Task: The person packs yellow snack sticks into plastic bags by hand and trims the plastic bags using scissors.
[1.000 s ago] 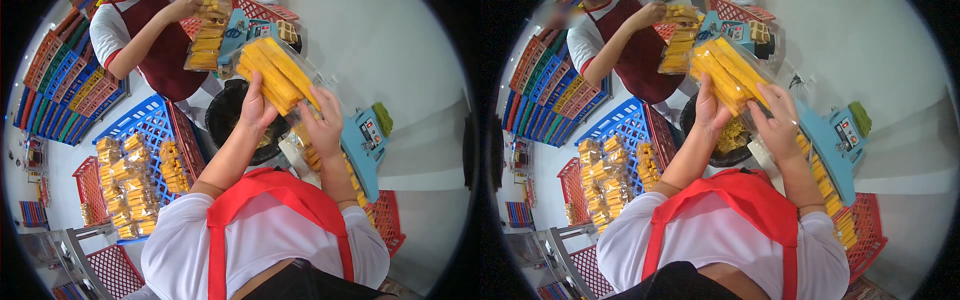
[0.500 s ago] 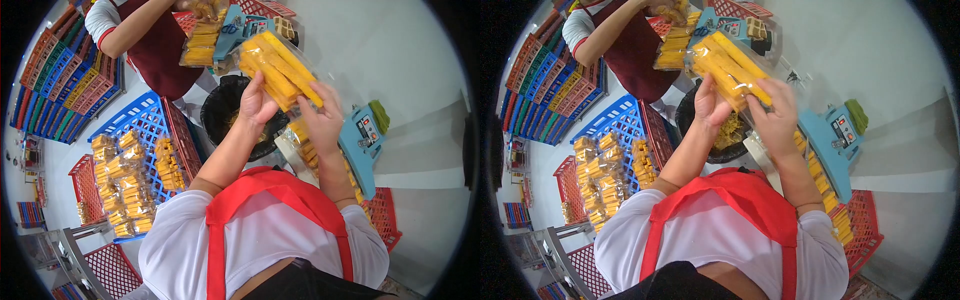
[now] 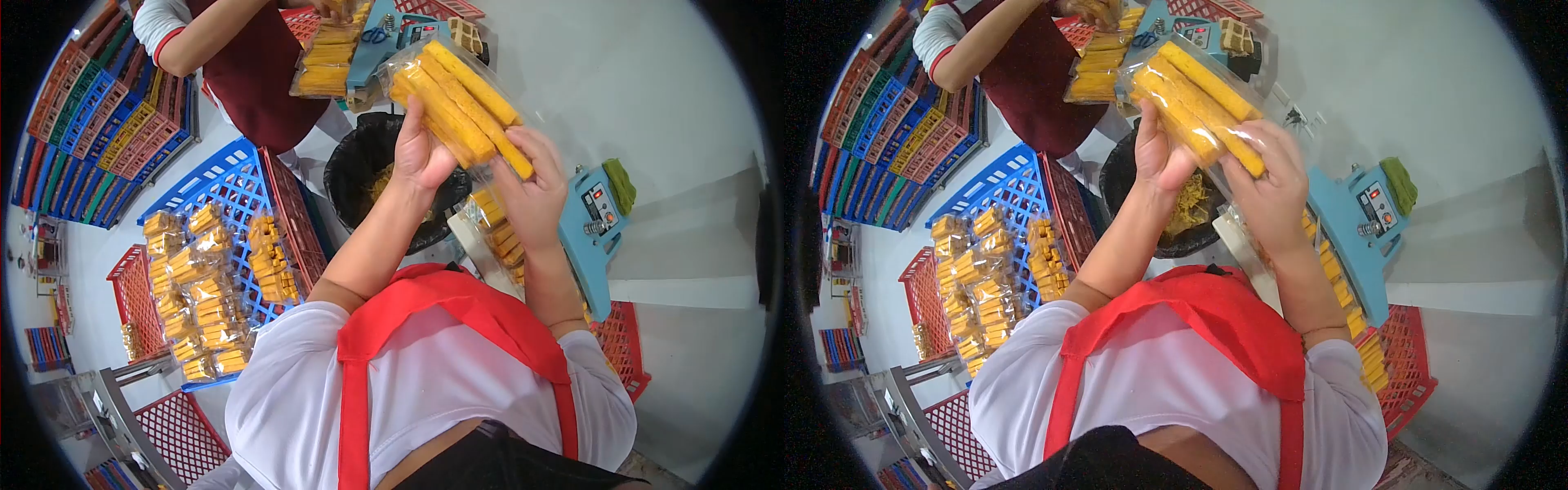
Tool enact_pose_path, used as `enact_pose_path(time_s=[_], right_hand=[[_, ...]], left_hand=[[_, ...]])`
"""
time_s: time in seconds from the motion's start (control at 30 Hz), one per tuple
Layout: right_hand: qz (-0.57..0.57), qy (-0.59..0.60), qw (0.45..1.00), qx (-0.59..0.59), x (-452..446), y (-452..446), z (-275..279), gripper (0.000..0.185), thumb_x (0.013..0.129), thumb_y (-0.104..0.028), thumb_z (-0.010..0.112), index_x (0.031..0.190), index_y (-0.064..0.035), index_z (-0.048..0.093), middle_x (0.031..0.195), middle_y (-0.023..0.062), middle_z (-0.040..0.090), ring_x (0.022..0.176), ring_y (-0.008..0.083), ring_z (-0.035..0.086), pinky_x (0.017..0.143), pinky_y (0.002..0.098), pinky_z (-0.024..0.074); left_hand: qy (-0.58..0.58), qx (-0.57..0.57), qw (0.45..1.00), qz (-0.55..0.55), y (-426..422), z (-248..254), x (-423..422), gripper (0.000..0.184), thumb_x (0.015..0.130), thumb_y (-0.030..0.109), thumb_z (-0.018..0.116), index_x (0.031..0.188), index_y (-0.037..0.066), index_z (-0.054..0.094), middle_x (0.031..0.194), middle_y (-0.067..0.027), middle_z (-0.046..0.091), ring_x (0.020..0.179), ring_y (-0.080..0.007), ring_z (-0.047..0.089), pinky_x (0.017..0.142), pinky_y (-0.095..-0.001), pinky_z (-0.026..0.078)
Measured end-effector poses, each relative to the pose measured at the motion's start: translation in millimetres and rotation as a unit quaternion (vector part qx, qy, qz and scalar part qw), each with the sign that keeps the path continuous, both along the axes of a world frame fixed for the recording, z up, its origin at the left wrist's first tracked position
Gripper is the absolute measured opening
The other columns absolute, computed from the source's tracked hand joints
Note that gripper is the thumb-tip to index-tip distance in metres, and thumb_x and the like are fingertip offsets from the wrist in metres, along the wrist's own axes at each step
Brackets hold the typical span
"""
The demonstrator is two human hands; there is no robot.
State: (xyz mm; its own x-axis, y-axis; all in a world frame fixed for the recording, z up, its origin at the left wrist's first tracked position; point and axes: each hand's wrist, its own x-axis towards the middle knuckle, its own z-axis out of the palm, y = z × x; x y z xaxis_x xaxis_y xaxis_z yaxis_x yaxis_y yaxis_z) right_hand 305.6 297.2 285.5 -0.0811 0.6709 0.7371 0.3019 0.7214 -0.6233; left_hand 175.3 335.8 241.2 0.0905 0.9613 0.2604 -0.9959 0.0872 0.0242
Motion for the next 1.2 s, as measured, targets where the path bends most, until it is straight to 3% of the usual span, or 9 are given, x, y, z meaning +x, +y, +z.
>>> enact_pose_path(time_s=[0.23, 0.3, 0.43, 0.53, 0.6, 0.83, 0.93, 1.03, 1.2], right_hand=[[0.002, 0.035, 0.998, -0.057, 6.2, 6.5, -11.4, 0.021, 0.07, 0.003, 0.062, 0.09, 0.0007, 0.057, 0.091, 0.009, 0.056, 0.083, 0.0165, 0.054, 0.076, 0.0262, 0.0424], [0.114, 0.237, 0.935, -0.237, 9.8, 6.6, -9.5, 0.022, 0.073, 0.002, 0.06, 0.094, 0.0003, 0.056, 0.091, 0.007, 0.056, 0.084, 0.0132, 0.053, 0.076, 0.0234, 0.042], [0.185, 0.262, 0.898, -0.299, 17.0, 3.8, -10.9, 0.024, 0.073, 0.003, 0.06, 0.096, 0.0007, 0.054, 0.093, 0.0057, 0.055, 0.084, 0.0112, 0.053, 0.076, 0.0214, 0.0417], [0.113, 0.194, 0.943, -0.247, 12.9, 3.3, -14.3, 0.024, 0.072, 0.002, 0.061, 0.095, 0.0008, 0.055, 0.091, 0.0071, 0.056, 0.084, 0.0136, 0.054, 0.074, 0.0225, 0.0422], [0.026, -0.041, 0.999, -0.025, 6.7, 6.5, -10.3, 0.026, 0.071, 0.002, 0.062, 0.096, 0.0005, 0.056, 0.089, 0.0093, 0.056, 0.084, 0.0171, 0.055, 0.073, 0.0242, 0.0424], [0.027, -0.13, 0.985, -0.113, 11.3, 4.2, -8.0, 0.028, 0.07, -0.001, 0.063, 0.097, -0.0012, 0.058, 0.094, 0.0109, 0.058, 0.086, 0.0194, 0.056, 0.075, 0.0269, 0.0426], [0.036, -0.103, 0.992, -0.066, 13.9, 9.7, -19.0, 0.034, 0.071, 0.004, 0.061, 0.105, 0.0016, 0.055, 0.097, 0.0097, 0.057, 0.088, 0.0148, 0.054, 0.078, 0.0246, 0.0415], [0.045, -0.026, 0.985, -0.164, 24.3, 6.2, -17.6, 0.033, 0.071, 0.007, 0.059, 0.104, 0.002, 0.055, 0.098, 0.0092, 0.057, 0.089, 0.0139, 0.054, 0.079, 0.0244, 0.0414], [0.035, -0.115, 0.992, -0.03, 32.4, 2.5, -12.7, 0.03, 0.065, 0.003, 0.06, 0.095, -0.0024, 0.058, 0.089, 0.0131, 0.058, 0.081, 0.024, 0.057, 0.071, 0.0278, 0.0448]], left_hand=[[-0.029, -0.026, 0.999, 0.011, 6.5, -9.9, 3.0, 0.064, 0.068, 0.04, 0.065, 0.12, 0.012, 0.042, 0.122, -0.0066, 0.044, 0.114, -0.0264, 0.039, 0.099, -0.0448, 0.026], [-0.027, -0.023, 0.999, 0.018, 8.1, -11.5, -0.3, 0.065, 0.067, 0.041, 0.066, 0.12, 0.012, 0.042, 0.122, -0.0063, 0.044, 0.113, -0.0262, 0.039, 0.099, -0.0447, 0.026], [-0.013, 0.006, 1.0, 0.027, 9.6, -13.3, -5.7, 0.067, 0.064, 0.042, 0.067, 0.119, 0.013, 0.043, 0.121, -0.0057, 0.045, 0.113, -0.0259, 0.039, 0.099, -0.0449, 0.027], [-0.005, 0.014, 1.0, 0.004, 8.0, -14.1, -4.4, 0.067, 0.064, 0.042, 0.068, 0.119, 0.013, 0.043, 0.122, -0.0057, 0.044, 0.114, -0.0257, 0.039, 0.099, -0.0449, 0.026], [0.011, 0.008, 1.0, 0.011, 7.2, -15.8, 2.2, 0.068, 0.065, 0.044, 0.066, 0.12, 0.013, 0.041, 0.122, -0.006, 0.044, 0.114, -0.0263, 0.039, 0.098, -0.0458, 0.027], [0.01, -0.001, 1.0, 0.0, 13.3, -23.5, 0.7, 0.069, 0.066, 0.045, 0.065, 0.121, 0.012, 0.039, 0.122, -0.007, 0.043, 0.114, -0.0265, 0.039, 0.098, -0.0459, 0.028], [0.022, -0.011, 1.0, 0.008, 11.0, -18.6, 3.4, 0.069, 0.066, 0.045, 0.065, 0.121, 0.011, 0.039, 0.121, -0.0069, 0.044, 0.113, -0.0263, 0.04, 0.097, -0.0462, 0.028], [0.019, -0.002, 1.0, 0.004, 13.8, -22.2, -0.4, 0.068, 0.066, 0.045, 0.065, 0.12, 0.012, 0.04, 0.121, -0.006, 0.044, 0.112, -0.026, 0.04, 0.097, -0.0461, 0.029], [0.023, -0.008, 1.0, -0.004, 13.6, -21.9, -3.9, 0.071, 0.063, 0.046, 0.067, 0.12, 0.013, 0.041, 0.122, -0.0057, 0.043, 0.114, -0.0261, 0.038, 0.098, -0.046, 0.027]])
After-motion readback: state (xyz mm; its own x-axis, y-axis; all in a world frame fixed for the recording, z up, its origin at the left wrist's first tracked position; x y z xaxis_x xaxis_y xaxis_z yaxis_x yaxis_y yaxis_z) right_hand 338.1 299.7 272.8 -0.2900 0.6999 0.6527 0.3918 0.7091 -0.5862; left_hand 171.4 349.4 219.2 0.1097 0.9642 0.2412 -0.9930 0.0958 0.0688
